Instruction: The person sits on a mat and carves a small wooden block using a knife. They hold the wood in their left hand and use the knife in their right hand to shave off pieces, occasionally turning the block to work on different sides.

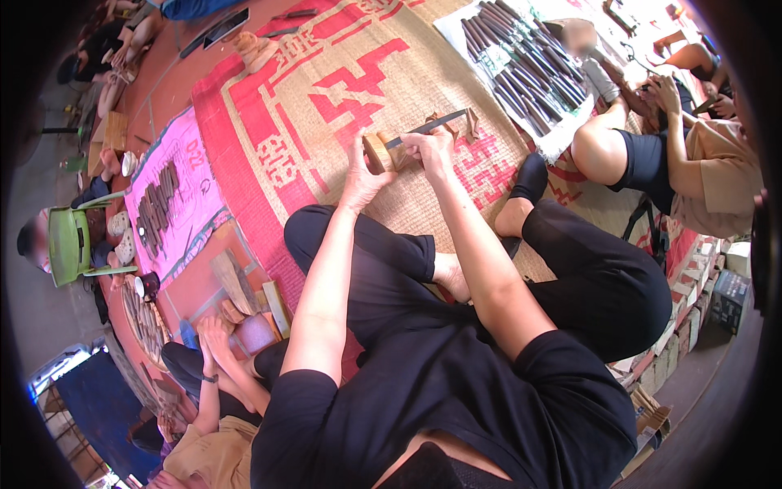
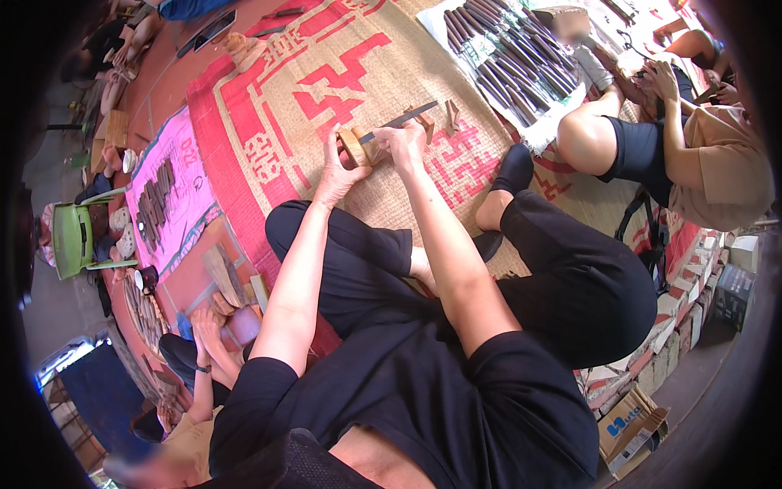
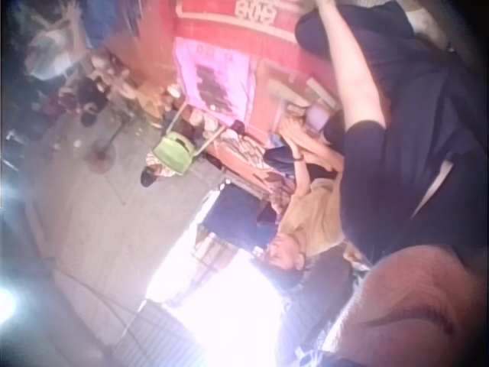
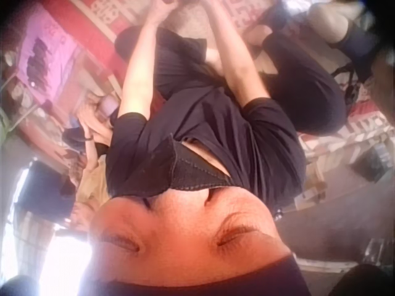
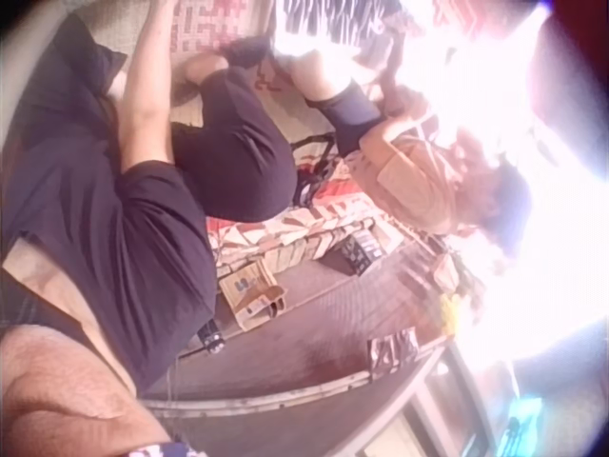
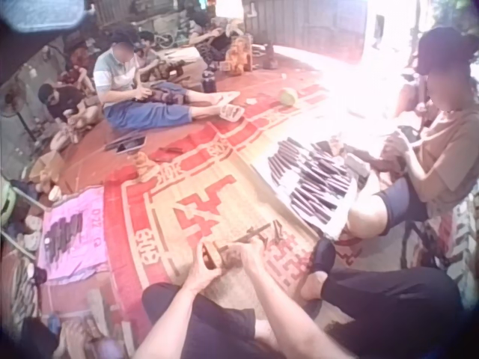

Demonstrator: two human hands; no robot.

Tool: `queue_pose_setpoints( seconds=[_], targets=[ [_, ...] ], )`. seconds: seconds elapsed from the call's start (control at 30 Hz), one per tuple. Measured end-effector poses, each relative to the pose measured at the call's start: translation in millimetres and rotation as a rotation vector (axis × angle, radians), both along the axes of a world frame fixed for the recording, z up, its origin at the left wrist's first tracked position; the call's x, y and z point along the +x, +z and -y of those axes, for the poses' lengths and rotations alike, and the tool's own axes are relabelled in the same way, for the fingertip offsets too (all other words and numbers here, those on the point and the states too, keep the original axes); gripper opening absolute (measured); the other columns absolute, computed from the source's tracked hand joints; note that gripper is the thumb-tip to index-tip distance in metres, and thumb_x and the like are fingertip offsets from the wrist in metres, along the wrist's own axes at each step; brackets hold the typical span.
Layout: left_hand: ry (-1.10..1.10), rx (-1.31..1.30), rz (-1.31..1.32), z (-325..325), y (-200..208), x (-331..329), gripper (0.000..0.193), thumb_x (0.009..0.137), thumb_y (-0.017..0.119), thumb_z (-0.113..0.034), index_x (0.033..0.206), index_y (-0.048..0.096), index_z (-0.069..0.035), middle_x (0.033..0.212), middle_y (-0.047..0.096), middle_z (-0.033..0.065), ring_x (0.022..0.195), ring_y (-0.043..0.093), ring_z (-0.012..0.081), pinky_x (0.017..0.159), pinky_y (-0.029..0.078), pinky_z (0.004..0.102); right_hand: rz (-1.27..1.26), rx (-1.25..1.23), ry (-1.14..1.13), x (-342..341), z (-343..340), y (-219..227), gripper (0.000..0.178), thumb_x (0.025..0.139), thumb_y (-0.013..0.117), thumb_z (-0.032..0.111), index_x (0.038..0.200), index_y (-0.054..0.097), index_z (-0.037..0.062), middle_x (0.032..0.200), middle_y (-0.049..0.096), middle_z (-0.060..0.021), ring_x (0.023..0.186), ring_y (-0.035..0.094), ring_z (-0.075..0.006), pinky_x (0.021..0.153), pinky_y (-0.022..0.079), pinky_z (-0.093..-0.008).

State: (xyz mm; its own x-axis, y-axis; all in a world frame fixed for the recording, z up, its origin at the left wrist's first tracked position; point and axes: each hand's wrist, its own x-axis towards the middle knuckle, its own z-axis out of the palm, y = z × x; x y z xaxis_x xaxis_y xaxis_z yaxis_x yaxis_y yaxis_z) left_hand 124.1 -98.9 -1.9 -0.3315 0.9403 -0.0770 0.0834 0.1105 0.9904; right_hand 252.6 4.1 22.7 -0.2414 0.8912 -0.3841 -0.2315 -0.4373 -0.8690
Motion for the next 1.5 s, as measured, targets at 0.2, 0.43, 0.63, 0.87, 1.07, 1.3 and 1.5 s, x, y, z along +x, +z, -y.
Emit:
queue_pose_setpoints(
  seconds=[0.2, 0.43, 0.63, 0.87, 1.07, 1.3, 1.5],
  targets=[
    [-0.014, 0.008, 0.079, 2, -4, -4, 0.112, 0.059, 0.082, -0.002, 0.148, 0.016, -0.016, 0.141, 0.028, 0.0150, 0.125, 0.045, 0.0293, 0.103, 0.042, 0.0385, -0.010, -0.048, 0.035, -10, 5, 4, 0.012, 0.067, 0.071, 0.000, 0.072, 0.060, -0.0013, 0.063, 0.062, -0.0071, 0.051, 0.055, -0.0114, 0.048, 0.042, -0.0232],
    [-0.003, -0.037, -0.003, 5, -4, -5, 0.112, 0.059, 0.082, -0.005, 0.148, 0.015, -0.015, 0.143, 0.027, 0.0160, 0.126, 0.044, 0.0304, 0.104, 0.041, 0.0385, -0.027, 0.006, -0.008, -11, 6, 7, 0.011, 0.070, 0.071, -0.003, 0.073, 0.061, -0.0016, 0.063, 0.061, -0.0060, 0.050, 0.054, -0.0099, 0.046, 0.038, -0.0208],
    [0.007, -0.008, 0.019, 1, -9, -3, 0.113, 0.058, 0.084, -0.008, 0.148, 0.016, -0.015, 0.139, 0.031, 0.0157, 0.127, 0.042, 0.0299, 0.105, 0.039, 0.0391, 0.045, 0.032, 0.010, 0, 0, 6, 0.009, 0.069, 0.070, -0.004, 0.072, 0.062, -0.0008, 0.063, 0.062, -0.0064, 0.050, 0.054, -0.0101, 0.045, 0.039, -0.0207],
    [0.010, 0.030, 0.034, 4, -20, -8, 0.114, 0.057, 0.085, -0.009, 0.147, 0.017, -0.013, 0.137, 0.032, 0.0169, 0.126, 0.041, 0.0303, 0.103, 0.039, 0.0385, -0.091, -0.058, 0.004, -15, 8, 8, 0.013, 0.068, 0.072, -0.003, 0.074, 0.061, -0.0016, 0.063, 0.061, -0.0062, 0.048, 0.054, -0.0097, 0.044, 0.040, -0.0214],
    [-0.002, -0.001, -0.025, 3, -13, -3, 0.112, 0.057, 0.084, -0.008, 0.147, 0.017, -0.013, 0.138, 0.032, 0.0174, 0.127, 0.040, 0.0303, 0.105, 0.037, 0.0386, -0.024, -0.069, -0.004, -3, -1, 4, 0.011, 0.070, 0.071, -0.002, 0.073, 0.061, -0.0013, 0.062, 0.061, -0.0058, 0.048, 0.053, -0.0090, 0.044, 0.039, -0.0200],
    [0.013, 0.014, -0.034, 4, -14, -6, 0.112, 0.057, 0.085, -0.008, 0.147, 0.018, -0.014, 0.137, 0.033, 0.0173, 0.126, 0.040, 0.0307, 0.104, 0.038, 0.0393, -0.023, -0.077, 0.012, -7, 0, 3, 0.015, 0.067, 0.072, -0.004, 0.074, 0.058, -0.0010, 0.063, 0.061, -0.0066, 0.049, 0.054, -0.0104, 0.043, 0.040, -0.0214],
    [0.007, 0.020, -0.028, 4, -20, -7, 0.113, 0.055, 0.086, -0.009, 0.146, 0.019, -0.015, 0.135, 0.035, 0.0175, 0.125, 0.041, 0.0311, 0.102, 0.040, 0.0399, -0.024, -0.046, 0.037, -18, 2, 4, 0.015, 0.066, 0.072, -0.001, 0.071, 0.059, -0.0011, 0.063, 0.061, -0.0066, 0.050, 0.054, -0.0116, 0.045, 0.040, -0.0226]
  ],
)
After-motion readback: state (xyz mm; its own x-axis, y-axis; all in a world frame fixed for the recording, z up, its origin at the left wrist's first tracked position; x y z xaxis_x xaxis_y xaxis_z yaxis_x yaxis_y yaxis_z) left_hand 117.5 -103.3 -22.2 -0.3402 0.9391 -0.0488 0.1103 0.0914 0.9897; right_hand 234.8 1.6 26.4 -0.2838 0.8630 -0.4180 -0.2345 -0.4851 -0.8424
